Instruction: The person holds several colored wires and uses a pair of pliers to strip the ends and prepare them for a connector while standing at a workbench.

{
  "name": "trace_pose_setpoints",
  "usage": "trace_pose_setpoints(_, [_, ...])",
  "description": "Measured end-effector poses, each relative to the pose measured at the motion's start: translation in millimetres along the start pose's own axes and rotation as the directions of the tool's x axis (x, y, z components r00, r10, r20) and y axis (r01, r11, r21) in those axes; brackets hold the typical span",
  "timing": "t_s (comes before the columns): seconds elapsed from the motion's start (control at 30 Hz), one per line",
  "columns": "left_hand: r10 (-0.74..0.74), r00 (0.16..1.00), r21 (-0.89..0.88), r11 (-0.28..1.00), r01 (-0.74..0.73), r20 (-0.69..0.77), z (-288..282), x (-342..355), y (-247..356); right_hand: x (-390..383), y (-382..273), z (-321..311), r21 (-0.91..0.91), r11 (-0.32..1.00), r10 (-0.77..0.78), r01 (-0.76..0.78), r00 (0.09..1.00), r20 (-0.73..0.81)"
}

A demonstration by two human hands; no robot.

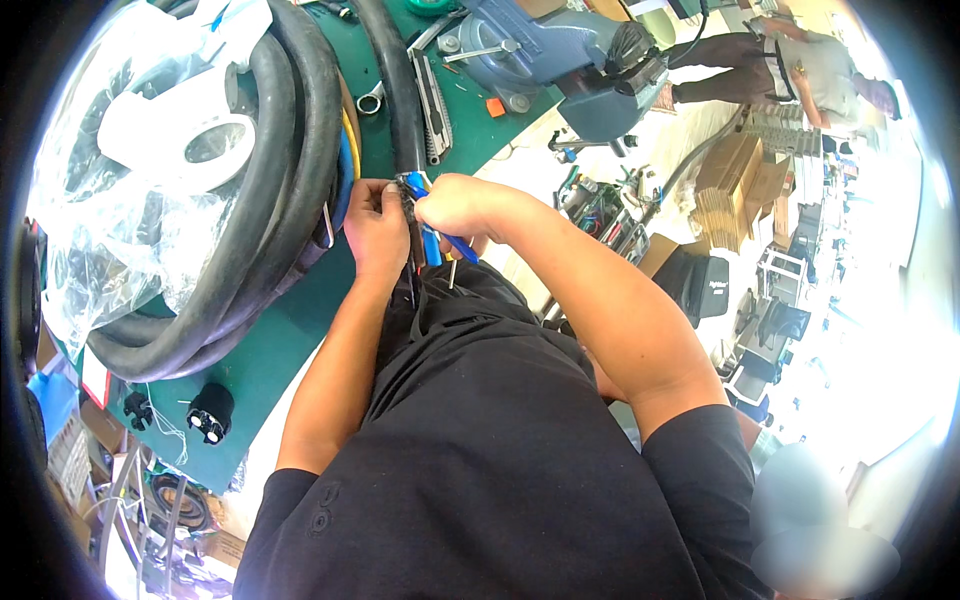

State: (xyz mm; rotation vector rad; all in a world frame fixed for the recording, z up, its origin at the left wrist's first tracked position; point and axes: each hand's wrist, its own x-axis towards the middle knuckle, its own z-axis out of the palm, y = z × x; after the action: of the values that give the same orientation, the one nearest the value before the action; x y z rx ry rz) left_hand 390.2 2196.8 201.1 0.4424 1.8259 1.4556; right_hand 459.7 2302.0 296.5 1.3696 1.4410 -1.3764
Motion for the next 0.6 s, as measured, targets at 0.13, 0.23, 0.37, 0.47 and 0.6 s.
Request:
trace_pose_setpoints(0.13, [0.003, 1.000, -0.011, 1.000, -0.003, -0.003, 1.3, 1.3, -3.4, 2.9, -1.8, 0.9, -0.028, 0.999, 0.018, -0.018, 1.000, -0.001])
trace_pose_setpoints(0.23, [0.030, 0.999, -0.027, 0.999, -0.031, -0.014, 3.1, 1.4, -6.3, -0.4, -5.4, 1.3, -0.024, 1.000, 0.016, -0.016, 1.000, -0.003])
trace_pose_setpoints(0.37, [0.056, 0.998, -0.014, 0.998, -0.056, -0.019, 4.2, 1.7, -8.1, 1.7, -3.4, 3.3, -0.034, 0.999, -0.006, 0.005, 0.999, -0.035])
trace_pose_setpoints(0.47, [0.037, 0.999, -0.020, 0.999, -0.038, -0.021, 5.5, 2.7, -7.4, 2.0, 4.9, 8.2, -0.013, 0.996, -0.084, 0.083, 0.990, -0.116])
trace_pose_setpoints(0.6, [0.054, 0.997, -0.027, 0.998, -0.055, -0.054, 6.0, 2.1, -11.9, -24.0, 20.4, 9.8, 0.191, 0.960, -0.177, 0.207, 0.971, -0.162])
